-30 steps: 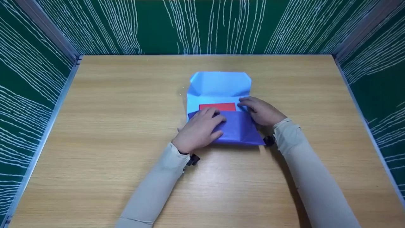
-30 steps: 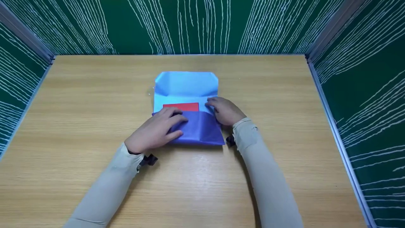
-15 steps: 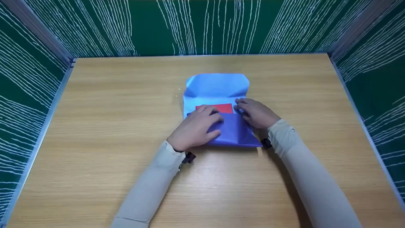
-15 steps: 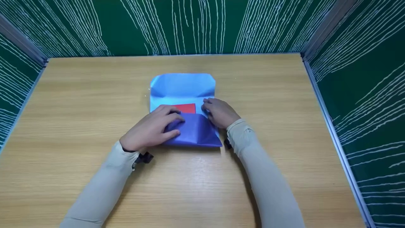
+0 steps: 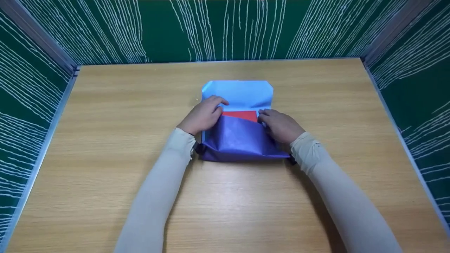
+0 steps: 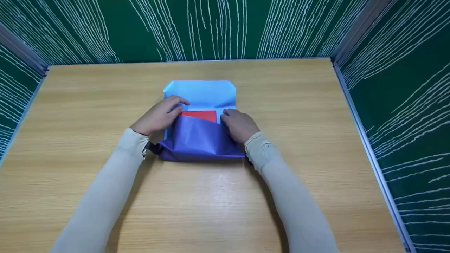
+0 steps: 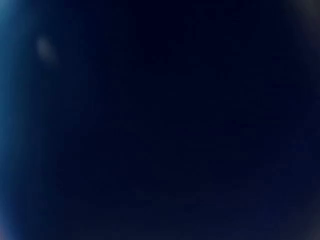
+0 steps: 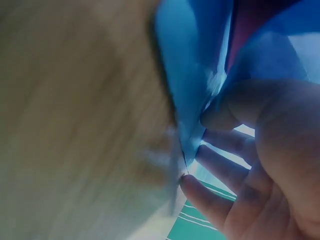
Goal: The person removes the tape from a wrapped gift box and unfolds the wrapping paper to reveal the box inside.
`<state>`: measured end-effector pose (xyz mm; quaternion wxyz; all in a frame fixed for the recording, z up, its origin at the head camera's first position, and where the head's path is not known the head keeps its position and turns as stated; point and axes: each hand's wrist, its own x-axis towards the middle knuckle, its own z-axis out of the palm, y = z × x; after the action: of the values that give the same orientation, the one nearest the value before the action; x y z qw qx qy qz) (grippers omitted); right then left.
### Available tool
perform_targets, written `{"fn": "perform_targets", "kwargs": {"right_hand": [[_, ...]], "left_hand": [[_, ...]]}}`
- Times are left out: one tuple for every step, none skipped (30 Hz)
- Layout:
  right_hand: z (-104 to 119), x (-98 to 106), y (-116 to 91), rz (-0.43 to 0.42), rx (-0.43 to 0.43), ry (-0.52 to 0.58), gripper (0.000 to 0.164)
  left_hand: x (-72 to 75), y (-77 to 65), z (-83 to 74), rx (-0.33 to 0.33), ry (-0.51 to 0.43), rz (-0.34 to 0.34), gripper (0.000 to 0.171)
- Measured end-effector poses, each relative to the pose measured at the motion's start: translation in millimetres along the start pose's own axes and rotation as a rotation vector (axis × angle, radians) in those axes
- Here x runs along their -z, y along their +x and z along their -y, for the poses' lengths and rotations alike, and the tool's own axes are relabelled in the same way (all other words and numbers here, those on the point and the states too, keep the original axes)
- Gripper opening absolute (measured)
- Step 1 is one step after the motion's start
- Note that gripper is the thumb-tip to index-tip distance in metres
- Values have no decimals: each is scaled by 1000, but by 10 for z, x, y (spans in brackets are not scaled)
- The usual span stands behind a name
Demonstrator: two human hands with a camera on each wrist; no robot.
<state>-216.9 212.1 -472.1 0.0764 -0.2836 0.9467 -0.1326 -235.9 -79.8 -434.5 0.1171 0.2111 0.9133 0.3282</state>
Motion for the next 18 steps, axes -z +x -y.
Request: {"fn": "perform_targets", "kwargs": {"right_hand": [[1,-1,-2,3,-4,4,28],[3,-2,-5,4,-5,8,28],[6,-2,-10,6,-8,10,28],[8,2,-15,10,-10,10,29],[9,7,-19,12,-10,8,29],[13,15,-26,13,-12,7,29],[12,22,-32,14,-10,4,30],[7,28,-37,10,-4,1,30],[2,34,-43,7,0,0,31],[1,34,-43,2,9,-1,31],[1,37,-43,-1,13,0,32],[-2,39,-43,-3,19,2,33],[-3,43,-43,-4,24,2,34],[-6,47,-41,-4,28,5,34],[-7,52,-40,0,30,4,34],[-8,58,-39,4,31,3,34],[-12,64,-39,9,31,2,34],[-16,70,-38,14,33,1,35]], "left_hand": [[15,7,24,10,-14,-2,37],[29,11,54,19,-23,-1,38],[42,11,84,28,-31,3,40],[52,5,115,44,-38,9,41],[60,0,151,58,-45,19,41],[67,-3,187,69,-50,29,41],[70,-4,227,84,-48,46,41],[70,-5,266,88,-38,60,40],[69,-6,299,91,-19,76,39],[67,-16,330,93,4,96,39],[63,-24,357,85,32,115,39],[58,-35,379,79,68,135,41],[50,-46,393,65,113,153,42],[41,-61,399,44,158,163,43],[30,-80,400,25,203,173,44],[19,-101,395,1,242,177,45],[7,-127,383,-22,281,174,45],[-4,-160,367,-45,317,168,44]]}}
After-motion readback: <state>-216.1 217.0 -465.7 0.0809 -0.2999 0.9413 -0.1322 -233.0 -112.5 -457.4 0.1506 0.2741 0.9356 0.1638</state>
